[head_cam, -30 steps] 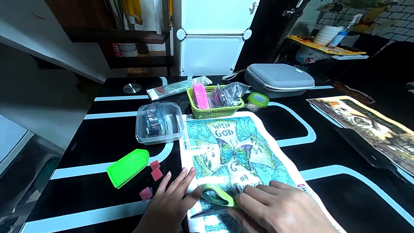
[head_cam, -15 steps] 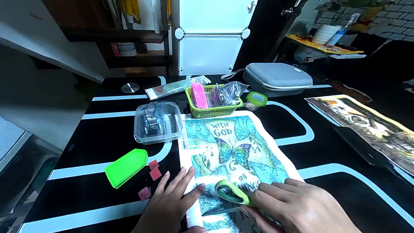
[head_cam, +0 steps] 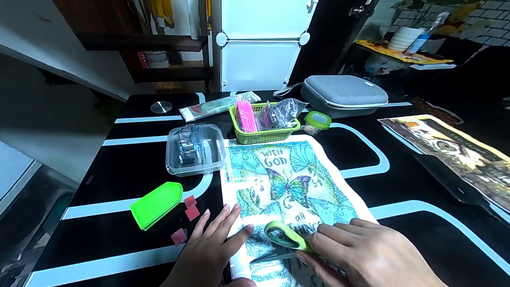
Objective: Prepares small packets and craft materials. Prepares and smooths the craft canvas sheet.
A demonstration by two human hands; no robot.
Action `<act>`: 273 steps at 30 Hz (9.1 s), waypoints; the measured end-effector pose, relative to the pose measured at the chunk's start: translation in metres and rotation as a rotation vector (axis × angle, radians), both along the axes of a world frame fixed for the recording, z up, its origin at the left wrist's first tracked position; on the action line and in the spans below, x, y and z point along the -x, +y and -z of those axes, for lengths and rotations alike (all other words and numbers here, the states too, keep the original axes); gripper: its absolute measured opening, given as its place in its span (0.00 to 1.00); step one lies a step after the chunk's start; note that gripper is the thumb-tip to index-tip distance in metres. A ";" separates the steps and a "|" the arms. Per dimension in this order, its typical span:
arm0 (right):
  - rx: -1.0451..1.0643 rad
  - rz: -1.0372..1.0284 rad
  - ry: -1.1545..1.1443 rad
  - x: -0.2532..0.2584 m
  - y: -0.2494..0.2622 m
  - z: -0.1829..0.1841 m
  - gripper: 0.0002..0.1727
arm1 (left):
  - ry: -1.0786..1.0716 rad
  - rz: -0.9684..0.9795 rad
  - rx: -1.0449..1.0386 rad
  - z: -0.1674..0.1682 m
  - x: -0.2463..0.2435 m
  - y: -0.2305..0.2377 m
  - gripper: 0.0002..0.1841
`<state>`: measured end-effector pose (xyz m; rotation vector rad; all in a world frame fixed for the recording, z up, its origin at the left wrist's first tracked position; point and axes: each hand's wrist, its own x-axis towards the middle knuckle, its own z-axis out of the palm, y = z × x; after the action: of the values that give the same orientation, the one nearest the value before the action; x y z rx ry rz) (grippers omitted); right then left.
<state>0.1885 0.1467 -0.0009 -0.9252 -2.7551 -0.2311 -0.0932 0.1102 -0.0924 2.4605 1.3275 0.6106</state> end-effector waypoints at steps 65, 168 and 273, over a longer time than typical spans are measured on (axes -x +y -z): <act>0.908 0.368 1.186 0.022 -0.033 0.029 0.38 | -1.189 -0.237 -0.150 -0.056 -0.100 0.002 0.03; -0.269 0.117 0.036 0.007 -0.023 0.013 0.15 | 0.211 -0.141 -0.120 0.003 -0.030 -0.028 0.56; -0.286 0.029 0.057 -0.018 -0.005 0.015 0.14 | 0.232 -0.112 -0.027 -0.004 -0.029 -0.028 0.56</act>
<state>0.2064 0.1413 -0.0161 -0.8793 -2.5689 -0.5766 -0.0646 0.0820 -0.0882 2.5546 1.5618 0.3780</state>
